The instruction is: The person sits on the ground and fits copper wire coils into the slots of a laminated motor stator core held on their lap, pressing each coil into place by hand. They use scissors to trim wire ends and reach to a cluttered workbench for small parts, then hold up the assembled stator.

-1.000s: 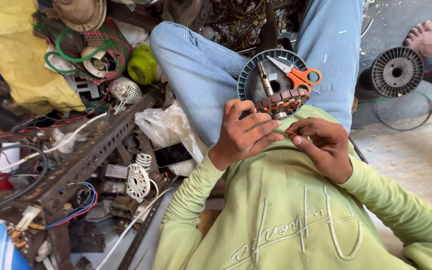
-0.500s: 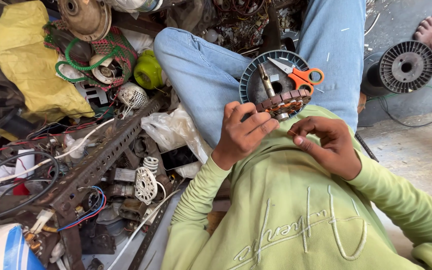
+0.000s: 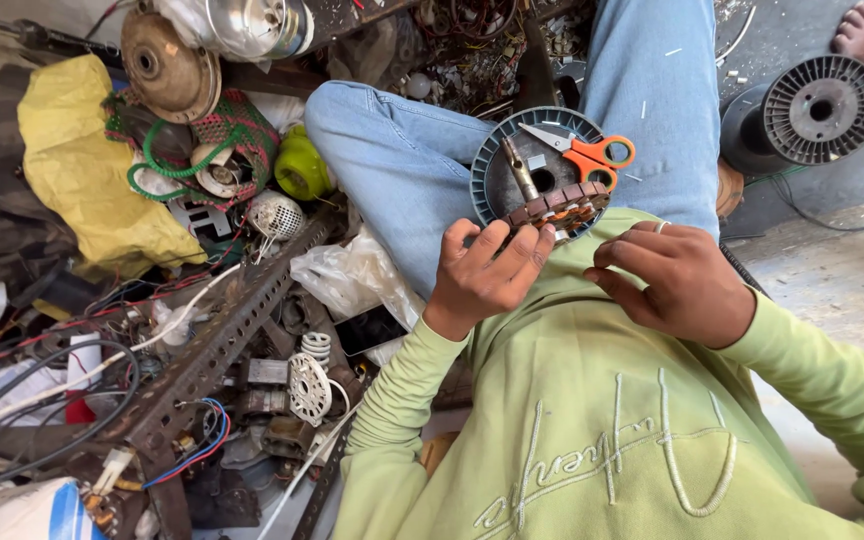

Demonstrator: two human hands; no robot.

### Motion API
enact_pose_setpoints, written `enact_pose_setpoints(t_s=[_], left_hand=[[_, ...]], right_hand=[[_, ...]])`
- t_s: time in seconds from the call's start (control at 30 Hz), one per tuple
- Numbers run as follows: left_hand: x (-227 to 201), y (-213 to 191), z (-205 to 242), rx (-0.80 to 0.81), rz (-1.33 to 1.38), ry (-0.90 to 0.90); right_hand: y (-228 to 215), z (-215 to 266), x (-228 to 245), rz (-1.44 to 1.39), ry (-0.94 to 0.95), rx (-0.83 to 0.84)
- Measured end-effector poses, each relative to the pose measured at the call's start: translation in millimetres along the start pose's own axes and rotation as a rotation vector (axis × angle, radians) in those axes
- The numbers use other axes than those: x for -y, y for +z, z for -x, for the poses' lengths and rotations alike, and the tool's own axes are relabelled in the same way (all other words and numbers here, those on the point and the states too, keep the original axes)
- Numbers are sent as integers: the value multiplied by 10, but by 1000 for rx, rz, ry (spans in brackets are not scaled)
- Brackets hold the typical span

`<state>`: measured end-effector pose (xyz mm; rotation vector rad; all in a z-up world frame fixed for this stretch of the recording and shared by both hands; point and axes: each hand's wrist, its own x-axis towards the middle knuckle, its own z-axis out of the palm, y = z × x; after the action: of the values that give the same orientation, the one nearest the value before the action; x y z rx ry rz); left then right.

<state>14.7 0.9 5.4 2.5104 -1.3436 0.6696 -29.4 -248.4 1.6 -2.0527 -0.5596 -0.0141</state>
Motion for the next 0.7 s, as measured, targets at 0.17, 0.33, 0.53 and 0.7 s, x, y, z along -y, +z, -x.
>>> enact_pose_setpoints(t_s=[0.17, 0.33, 0.53, 0.7], left_hand=[[-1, 12, -37, 31, -10, -10], [13, 83, -11, 12, 18, 4], [68, 116, -1, -50, 84, 24], [114, 137, -52, -80, 159, 55]], right_hand=[[99, 101, -67, 21, 95, 21], [281, 308, -312, -1220, 537, 240], [91, 41, 190, -966, 432, 187], [39, 59, 307, 476, 490, 318]])
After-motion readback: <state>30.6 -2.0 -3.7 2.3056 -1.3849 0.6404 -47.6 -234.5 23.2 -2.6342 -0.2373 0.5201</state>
